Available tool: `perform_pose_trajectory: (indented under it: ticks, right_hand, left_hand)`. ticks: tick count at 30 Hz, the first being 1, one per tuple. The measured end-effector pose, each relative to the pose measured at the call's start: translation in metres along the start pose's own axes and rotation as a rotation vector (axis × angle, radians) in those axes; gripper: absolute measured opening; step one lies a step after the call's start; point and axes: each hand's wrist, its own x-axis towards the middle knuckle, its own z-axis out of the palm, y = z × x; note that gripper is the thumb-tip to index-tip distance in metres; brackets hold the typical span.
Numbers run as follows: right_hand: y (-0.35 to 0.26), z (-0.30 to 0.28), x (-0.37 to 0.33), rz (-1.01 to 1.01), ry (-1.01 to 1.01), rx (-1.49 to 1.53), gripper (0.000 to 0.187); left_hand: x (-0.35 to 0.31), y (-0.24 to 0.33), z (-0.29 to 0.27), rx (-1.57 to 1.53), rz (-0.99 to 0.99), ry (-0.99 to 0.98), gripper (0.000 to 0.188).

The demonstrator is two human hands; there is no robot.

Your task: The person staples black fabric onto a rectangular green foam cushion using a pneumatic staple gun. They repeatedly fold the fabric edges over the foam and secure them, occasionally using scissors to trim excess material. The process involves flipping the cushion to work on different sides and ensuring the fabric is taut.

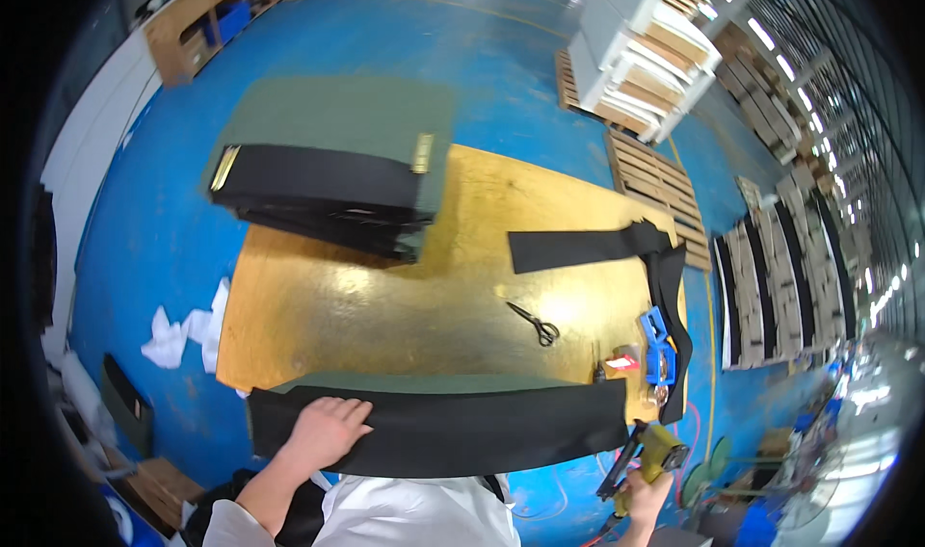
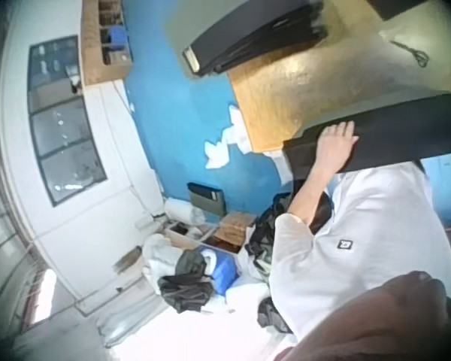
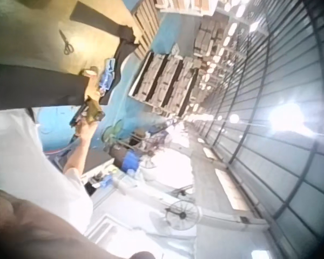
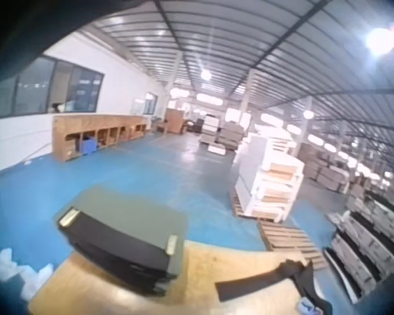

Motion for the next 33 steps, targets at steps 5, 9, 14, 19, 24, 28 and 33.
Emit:
perform_pose_trajectory:
  ticks: [5, 9, 14, 19, 24, 28, 33]
  right_hand:
    - [0.161, -0.052, 0.123, 0.356, -0.292, 0.048, 0.01]
    - [0.34, 0.022, 0.197, 0.22, -0.521, -0.648, 0.045]
    - [0.394, 0.101, 0.244, 0.113, -0.539, -0.649, 0.047]
    - [0.214, 0.082, 0.256, -0.166, -0.668, 0.12, 0.032]
    - [0.105, 0.033, 0.213, -0.762, -0.622, -0.094, 0.028]
    - [0.104, 0.037, 0.204, -0.821, -0.598, -0.188, 0.024]
    - [0.122, 0.045, 0.22, -0.936, -0.671, 0.14, 0.016]
  left_hand:
    - [0.091, 0.109, 0.061, -0.097, 0.119, 0.058, 0.038]
    - [0.132, 0.175, 0.091, -0.116, 0.068, 0.062, 0.037]
    - [0.155, 0.215, 0.098, -0.132, 0.019, 0.049, 0.035]
    - [0.148, 0.221, 0.101, -0.091, -0.09, 0.181, 0.028]
    - [0.166, 0.228, 0.1, -0.085, -0.124, 0.166, 0.017]
    - [0.165, 0.239, 0.1, -0.058, -0.108, 0.24, 0.013]
    - [0.161, 0.248, 0.093, -0.06, -0.105, 0.26, 0.007]
